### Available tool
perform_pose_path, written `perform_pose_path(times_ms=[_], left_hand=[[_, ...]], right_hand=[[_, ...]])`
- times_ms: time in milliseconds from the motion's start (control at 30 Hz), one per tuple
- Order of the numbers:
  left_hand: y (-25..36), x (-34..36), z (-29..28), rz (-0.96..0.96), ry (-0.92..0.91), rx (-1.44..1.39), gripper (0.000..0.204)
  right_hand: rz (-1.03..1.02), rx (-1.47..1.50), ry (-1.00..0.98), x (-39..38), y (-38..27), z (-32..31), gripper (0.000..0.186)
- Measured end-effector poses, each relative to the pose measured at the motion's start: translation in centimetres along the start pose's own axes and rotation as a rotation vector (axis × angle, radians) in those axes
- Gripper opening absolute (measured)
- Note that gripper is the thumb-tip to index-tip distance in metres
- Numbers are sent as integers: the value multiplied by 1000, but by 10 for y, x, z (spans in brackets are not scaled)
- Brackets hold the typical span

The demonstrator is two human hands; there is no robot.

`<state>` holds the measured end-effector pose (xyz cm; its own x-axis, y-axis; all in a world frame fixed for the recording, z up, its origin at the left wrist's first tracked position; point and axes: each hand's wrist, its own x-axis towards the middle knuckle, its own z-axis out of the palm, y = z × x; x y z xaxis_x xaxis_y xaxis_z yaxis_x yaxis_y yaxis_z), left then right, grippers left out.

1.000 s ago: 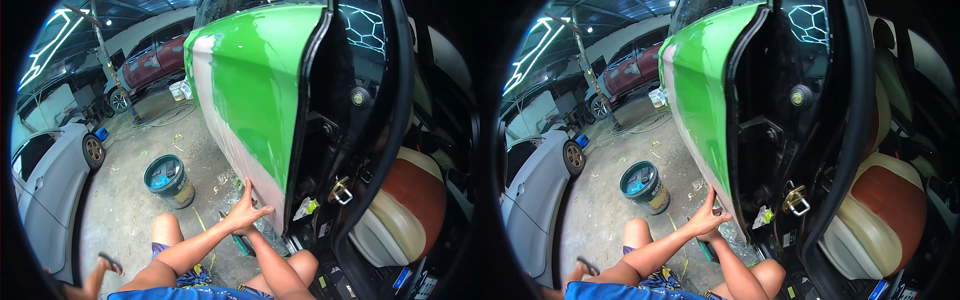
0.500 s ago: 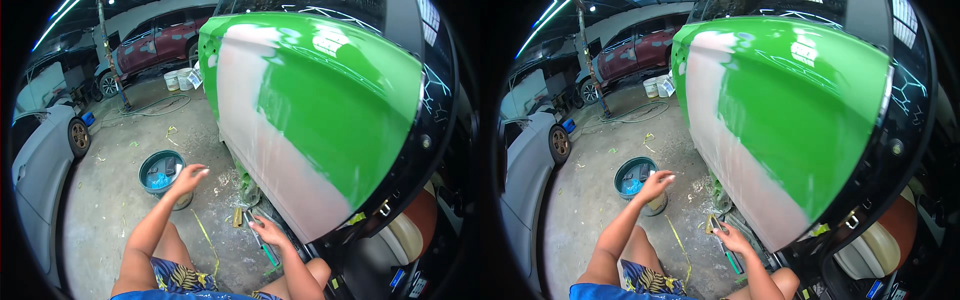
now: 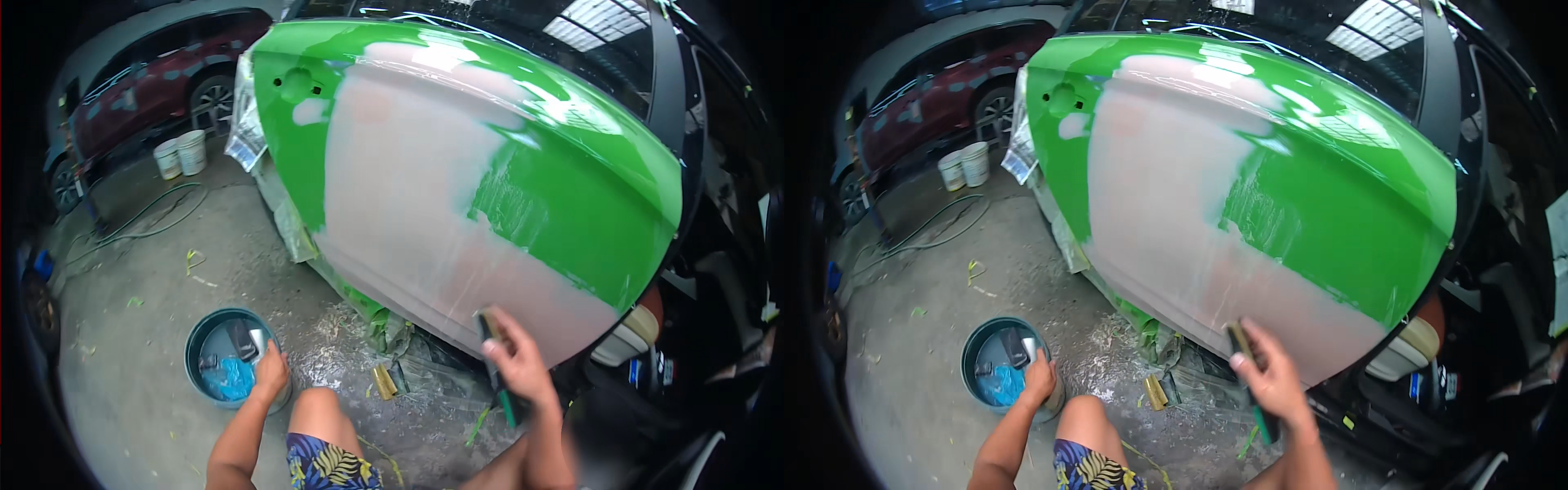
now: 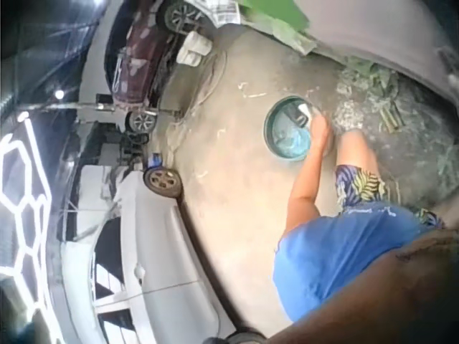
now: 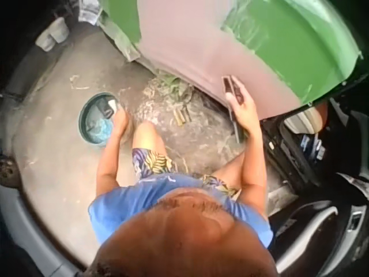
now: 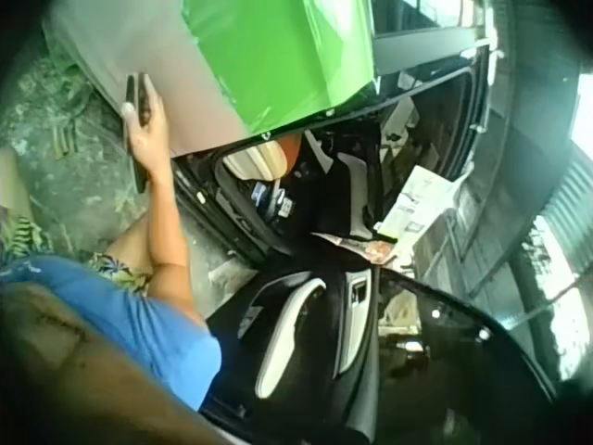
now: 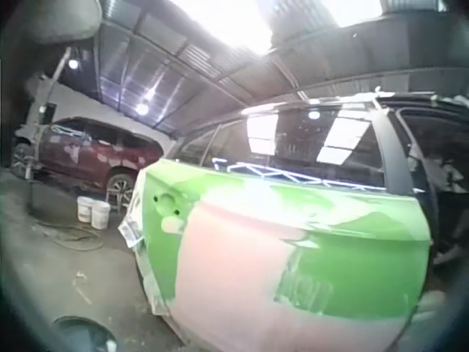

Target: Wet sanding a car door with a sanding block and water to prepare the surface for finishing.

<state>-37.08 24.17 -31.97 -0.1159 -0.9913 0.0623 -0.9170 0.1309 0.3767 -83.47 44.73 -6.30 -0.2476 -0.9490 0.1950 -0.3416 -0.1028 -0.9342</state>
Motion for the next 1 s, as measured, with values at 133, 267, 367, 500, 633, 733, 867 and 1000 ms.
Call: perform_pose_path(times_ms=[133,267,367,500,633,733,867,1000], left_hand=[[-13,-1,-8,23,-83,21,52],[-26,4,11,97,27,-86,49],[-7,14,8,59,-56,-133,45],[-12,6,3,-3,-70,-143,44],[-18,0,4,-22,-94,-142,44],[-26,1,20,24,17,-164,42],[-9,10,13,0,-5,-231,42],[-8,7,1,-35,-107,-252,51]], right_hand=[[-478,-895,289,47,-128,-19,68],[-692,-1321,353,127,-219,-29,71],[-719,-1512,347,172,-253,-44,70],[-820,-1618,304,207,-236,-48,66],[-884,-1651,313,230,-232,-36,64],[-1013,-1619,298,286,-236,7,63],[-1031,-1531,302,384,-267,88,60],[-1015,-1570,165,361,-275,69,58]])
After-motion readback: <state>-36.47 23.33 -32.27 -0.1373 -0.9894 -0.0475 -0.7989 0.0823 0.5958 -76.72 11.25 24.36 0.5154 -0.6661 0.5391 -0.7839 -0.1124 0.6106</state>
